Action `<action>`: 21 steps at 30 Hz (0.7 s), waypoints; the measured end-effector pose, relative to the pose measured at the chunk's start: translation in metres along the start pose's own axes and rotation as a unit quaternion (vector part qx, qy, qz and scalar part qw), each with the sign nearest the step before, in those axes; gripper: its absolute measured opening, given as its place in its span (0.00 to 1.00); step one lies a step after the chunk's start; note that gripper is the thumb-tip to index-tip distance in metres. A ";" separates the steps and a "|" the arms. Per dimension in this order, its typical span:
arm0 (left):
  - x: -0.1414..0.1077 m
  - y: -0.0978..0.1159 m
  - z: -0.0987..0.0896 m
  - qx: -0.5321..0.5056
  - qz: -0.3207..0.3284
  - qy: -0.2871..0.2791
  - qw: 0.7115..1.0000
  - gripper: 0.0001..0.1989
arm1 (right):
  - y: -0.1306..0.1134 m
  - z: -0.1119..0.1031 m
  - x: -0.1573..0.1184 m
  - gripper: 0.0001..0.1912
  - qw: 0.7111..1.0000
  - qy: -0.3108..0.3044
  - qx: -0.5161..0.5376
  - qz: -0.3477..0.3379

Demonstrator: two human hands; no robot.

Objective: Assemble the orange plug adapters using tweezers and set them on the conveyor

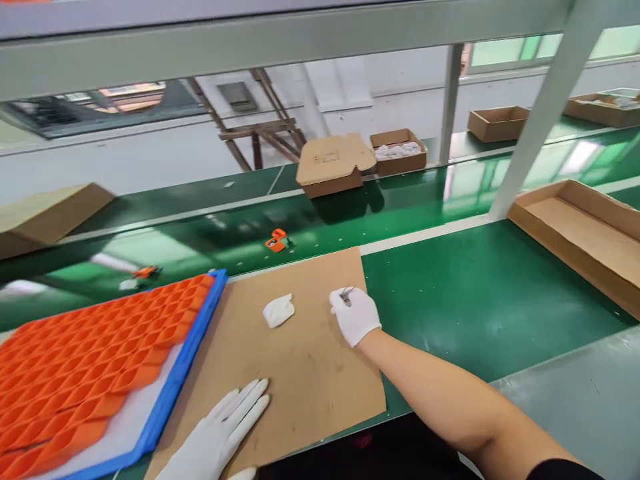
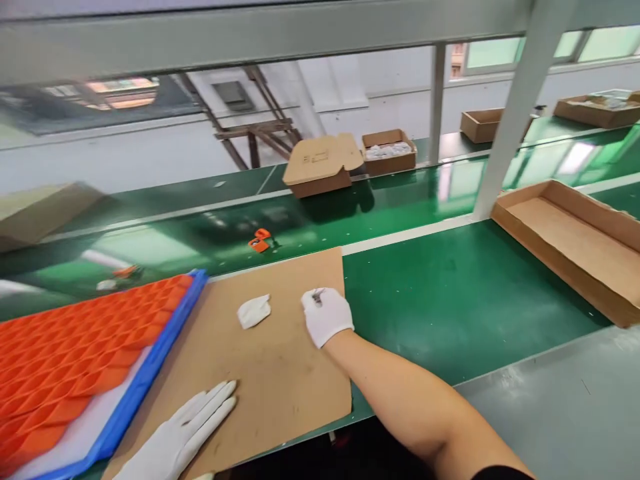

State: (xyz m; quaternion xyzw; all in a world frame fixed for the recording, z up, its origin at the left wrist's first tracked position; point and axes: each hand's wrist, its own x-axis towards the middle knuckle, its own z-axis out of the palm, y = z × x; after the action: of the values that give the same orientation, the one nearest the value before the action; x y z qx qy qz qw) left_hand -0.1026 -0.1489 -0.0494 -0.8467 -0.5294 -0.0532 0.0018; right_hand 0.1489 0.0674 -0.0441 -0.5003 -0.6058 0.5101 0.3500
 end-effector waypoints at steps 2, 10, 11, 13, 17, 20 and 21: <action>-0.004 -0.002 0.004 -0.008 -0.007 -0.001 1.000 0.46 | 0.008 0.004 -0.002 0.11 1.000 0.008 0.010 -0.008; 0.005 0.008 -0.002 -0.111 -0.073 -0.069 0.989 0.37 | 0.024 0.008 -0.011 0.13 0.998 -0.012 -0.010 -0.068; 0.006 0.008 -0.003 -0.126 -0.078 -0.078 0.986 0.38 | 0.023 0.007 -0.012 0.12 0.997 -0.015 -0.018 -0.078; 0.007 0.007 -0.006 -0.168 -0.077 -0.079 0.980 0.40 | 0.020 0.004 -0.012 0.11 0.995 -0.015 -0.038 -0.093; 0.011 0.008 -0.012 -0.217 -0.069 -0.058 0.972 0.40 | 0.013 -0.003 -0.012 0.13 0.992 -0.011 -0.073 -0.099; 0.013 0.013 -0.014 -0.183 -0.041 -0.040 0.981 0.40 | 0.013 -0.015 -0.011 0.14 0.989 -0.015 -0.090 -0.114; 0.013 0.015 -0.014 -0.171 -0.022 -0.024 0.985 0.41 | 0.015 -0.021 -0.009 0.15 0.988 -0.016 -0.094 -0.123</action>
State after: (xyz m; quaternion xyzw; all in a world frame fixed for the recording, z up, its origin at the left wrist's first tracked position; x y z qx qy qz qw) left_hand -0.0850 -0.1448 -0.0336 -0.8239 -0.5307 -0.1225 -0.1567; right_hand 0.1745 0.0639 -0.0525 -0.4444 -0.7135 0.4122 0.3514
